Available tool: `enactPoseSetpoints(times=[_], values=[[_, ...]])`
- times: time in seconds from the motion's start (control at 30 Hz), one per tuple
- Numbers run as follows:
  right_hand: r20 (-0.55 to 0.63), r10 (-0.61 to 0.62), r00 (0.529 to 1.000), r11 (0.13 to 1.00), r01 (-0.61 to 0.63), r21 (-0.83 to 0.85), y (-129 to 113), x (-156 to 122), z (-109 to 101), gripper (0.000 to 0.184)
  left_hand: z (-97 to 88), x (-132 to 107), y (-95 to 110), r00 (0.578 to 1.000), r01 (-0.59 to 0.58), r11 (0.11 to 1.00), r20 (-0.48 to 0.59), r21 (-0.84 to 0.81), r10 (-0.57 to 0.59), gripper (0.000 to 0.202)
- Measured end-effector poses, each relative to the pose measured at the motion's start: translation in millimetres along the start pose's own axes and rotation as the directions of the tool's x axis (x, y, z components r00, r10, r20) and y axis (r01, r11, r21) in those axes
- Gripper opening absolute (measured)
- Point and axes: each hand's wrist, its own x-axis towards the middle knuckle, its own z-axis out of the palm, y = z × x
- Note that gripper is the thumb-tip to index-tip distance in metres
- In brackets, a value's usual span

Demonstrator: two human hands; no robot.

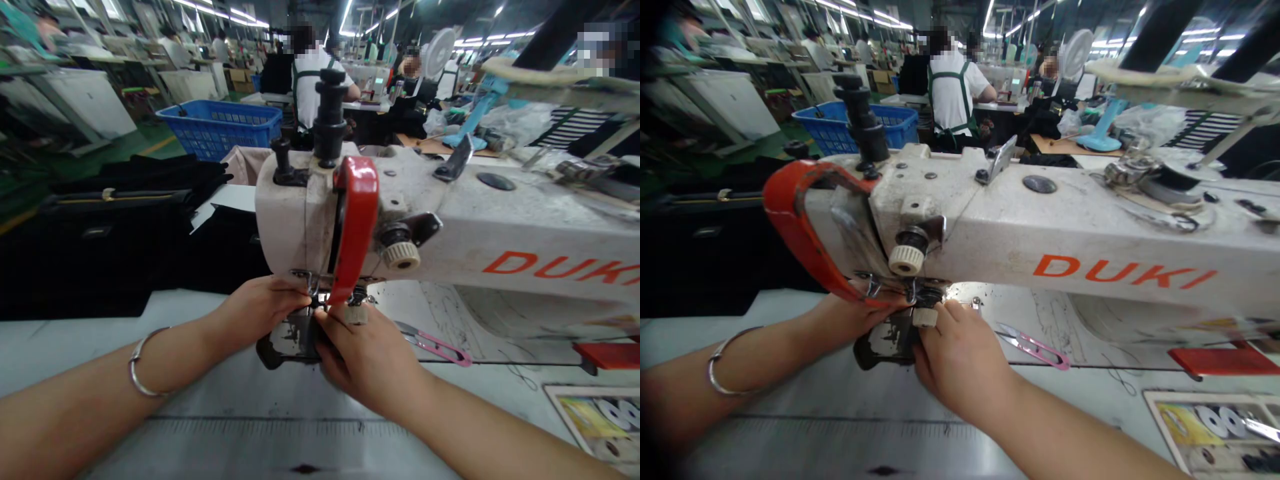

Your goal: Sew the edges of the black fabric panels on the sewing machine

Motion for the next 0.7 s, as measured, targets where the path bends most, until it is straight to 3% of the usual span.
enactPoseSetpoints(times=[0.37,0.7], values=[[-0.017,0.006,1.0,1.0,-0.007,-0.024,-0.7,-0.2,2.6,0.031,6.5,1.2,-12.8,0.999,-0.007,0.999,0.031,0.043,0.005,0.035],[-0.037,-0.005,0.999,1.0,0.005,-0.017,-0.8,-1.3,3.6,0.032,1.5,-0.3,-20.8,0.985,-0.065,0.994,0.165,0.09,0.05,0.042]])
